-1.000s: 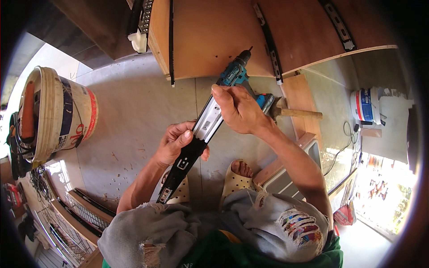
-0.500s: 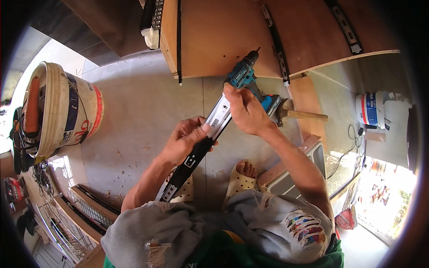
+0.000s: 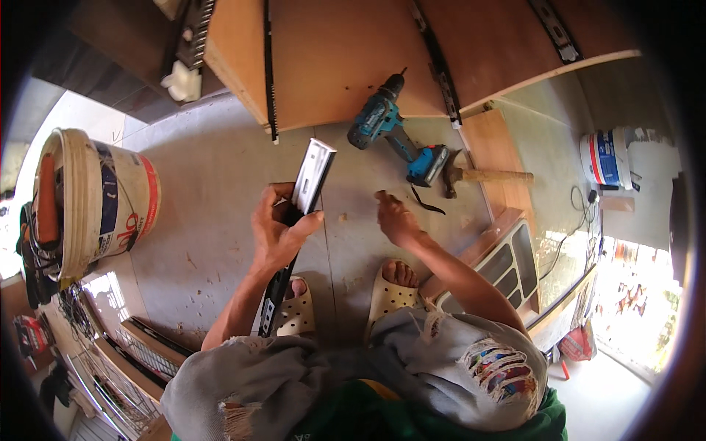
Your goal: The person prepares and secures drawer slides inside a wooden cabinet using a power drill.
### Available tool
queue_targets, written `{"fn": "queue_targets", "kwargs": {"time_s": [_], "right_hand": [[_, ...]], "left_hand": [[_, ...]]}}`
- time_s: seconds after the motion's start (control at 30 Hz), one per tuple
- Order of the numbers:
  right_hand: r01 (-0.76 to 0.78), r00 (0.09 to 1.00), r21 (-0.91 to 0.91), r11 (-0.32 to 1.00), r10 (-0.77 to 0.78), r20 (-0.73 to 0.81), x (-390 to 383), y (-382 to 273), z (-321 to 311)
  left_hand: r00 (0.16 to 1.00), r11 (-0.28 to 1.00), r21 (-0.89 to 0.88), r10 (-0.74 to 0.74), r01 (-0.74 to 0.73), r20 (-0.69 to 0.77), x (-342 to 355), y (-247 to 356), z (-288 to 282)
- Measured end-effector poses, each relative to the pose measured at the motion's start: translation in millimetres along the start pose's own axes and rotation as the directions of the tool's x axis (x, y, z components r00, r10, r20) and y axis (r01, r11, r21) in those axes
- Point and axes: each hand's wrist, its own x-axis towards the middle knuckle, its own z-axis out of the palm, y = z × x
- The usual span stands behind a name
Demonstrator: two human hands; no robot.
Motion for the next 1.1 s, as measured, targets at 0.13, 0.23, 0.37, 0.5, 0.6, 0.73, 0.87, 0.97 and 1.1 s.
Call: {"fn": "queue_targets", "kwargs": {"time_s": [0.13, 0.23, 0.37, 0.5, 0.6, 0.73, 0.87, 0.97, 1.1], "right_hand": [[-0.374, 0.925, 0.518, 0.769, 0.263, 0.275, 34.5, -37.4, -50.1], [-0.36, 0.929, 0.506, 0.784, 0.255, 0.267, 28.4, -28.2, -44.9], [-0.217, 0.802, 0.375, 0.901, 0.384, -0.458, 51.2, 7.3, -70.6], [-0.488, 0.724, 0.454, 0.745, 0.636, -0.267, 107.5, 36.1, -109.4], [-0.653, 0.704, 0.371, 0.661, 0.709, -0.024, 133.6, 50.7, -93.9], [-0.643, 0.697, 0.443, 0.625, 0.717, 0.0, 131.9, 72.4, -72.8], [-0.448, 0.788, 0.589, 0.672, 0.609, -0.096, 93.8, 55.4, -109.0], [0.091, 0.795, 0.795, 0.6, 0.437, -0.421, 41.1, 38.4, -141.1], [0.232, 0.852, 0.547, 0.804, 0.104, -0.513, -13.7, -8.7, -177.2]], "left_hand": [[0.995, 0.995, -0.03, -0.099, 0.099, 0.014, -10.8, 14.9, -19.0], [0.985, 0.996, -0.06, -0.063, 0.073, 0.159, -8.2, 16.8, -15.2], [0.936, 0.999, -0.013, -0.043, 0.051, 0.349, -6.9, 25.4, -18.0], [0.92, 0.975, -0.194, -0.029, 0.113, 0.391, -6.8, 30.9, -21.2], [0.911, 0.928, -0.333, -0.019, 0.17, 0.411, -2.8, 32.0, -21.6], [0.893, 0.872, -0.429, -0.019, 0.235, 0.449, 7.8, 23.3, -27.7], [0.945, 0.931, -0.326, -0.057, 0.167, 0.321, 17.4, 27.4, -51.4], [0.944, 0.921, -0.32, -0.12, 0.221, 0.308, 23.5, 22.9, -61.4], [0.926, 0.98, -0.188, 0.013, 0.062, 0.376, 28.4, 18.5, -62.9]]}}
